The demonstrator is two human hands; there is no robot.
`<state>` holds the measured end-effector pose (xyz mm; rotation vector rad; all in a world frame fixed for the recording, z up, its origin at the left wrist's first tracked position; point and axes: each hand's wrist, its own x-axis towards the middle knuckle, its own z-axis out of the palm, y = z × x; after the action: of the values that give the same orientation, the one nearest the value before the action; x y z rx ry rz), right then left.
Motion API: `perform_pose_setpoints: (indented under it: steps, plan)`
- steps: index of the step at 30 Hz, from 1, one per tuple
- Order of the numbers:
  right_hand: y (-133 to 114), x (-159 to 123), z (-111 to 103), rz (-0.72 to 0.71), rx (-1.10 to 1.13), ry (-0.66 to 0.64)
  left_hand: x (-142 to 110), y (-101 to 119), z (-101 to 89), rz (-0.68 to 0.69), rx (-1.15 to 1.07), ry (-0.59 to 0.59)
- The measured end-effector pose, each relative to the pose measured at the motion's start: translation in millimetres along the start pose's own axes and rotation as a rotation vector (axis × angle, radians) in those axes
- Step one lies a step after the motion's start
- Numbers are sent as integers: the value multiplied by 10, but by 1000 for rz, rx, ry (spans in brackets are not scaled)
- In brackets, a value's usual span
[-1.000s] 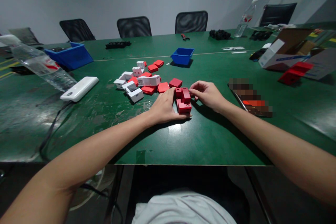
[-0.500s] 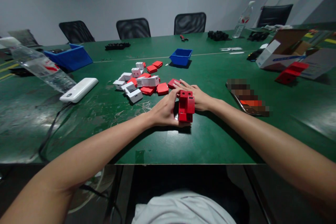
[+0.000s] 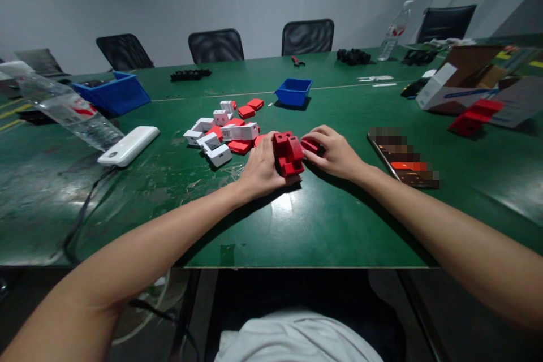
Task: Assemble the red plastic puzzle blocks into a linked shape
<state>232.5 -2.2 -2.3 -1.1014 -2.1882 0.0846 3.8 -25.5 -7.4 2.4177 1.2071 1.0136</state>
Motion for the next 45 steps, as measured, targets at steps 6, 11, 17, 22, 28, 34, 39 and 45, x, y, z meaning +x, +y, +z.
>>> perform_pose_setpoints:
  steps: [6, 11, 17, 22, 28, 34, 39, 45]
  plan:
    - [34, -15, 39, 167, 42, -84, 46, -67, -9, -79, -100, -7]
    - [-35, 55, 75, 525, 695, 100, 33, -3, -8, -96, -70, -53]
    - [-127, 103, 74, 771, 1297, 108, 39, 31, -35, -85, -109, -65]
    - [-92, 62, 81, 759, 1267, 72, 22, 73, -41, -136, -44, -94]
    - [-78, 44, 73, 710, 1199, 50, 11, 103, -30, -185, 153, -47]
    - [-143, 42, 32, 699, 1210, 28, 61, -30, -57, -185, 45, -78]
    - [-128, 48, 45, 694, 1228, 19, 73, -54, -62, -181, -1, -74]
    - [-116, 75, 33, 707, 1255, 13, 50, -13, -29, -185, 38, -63]
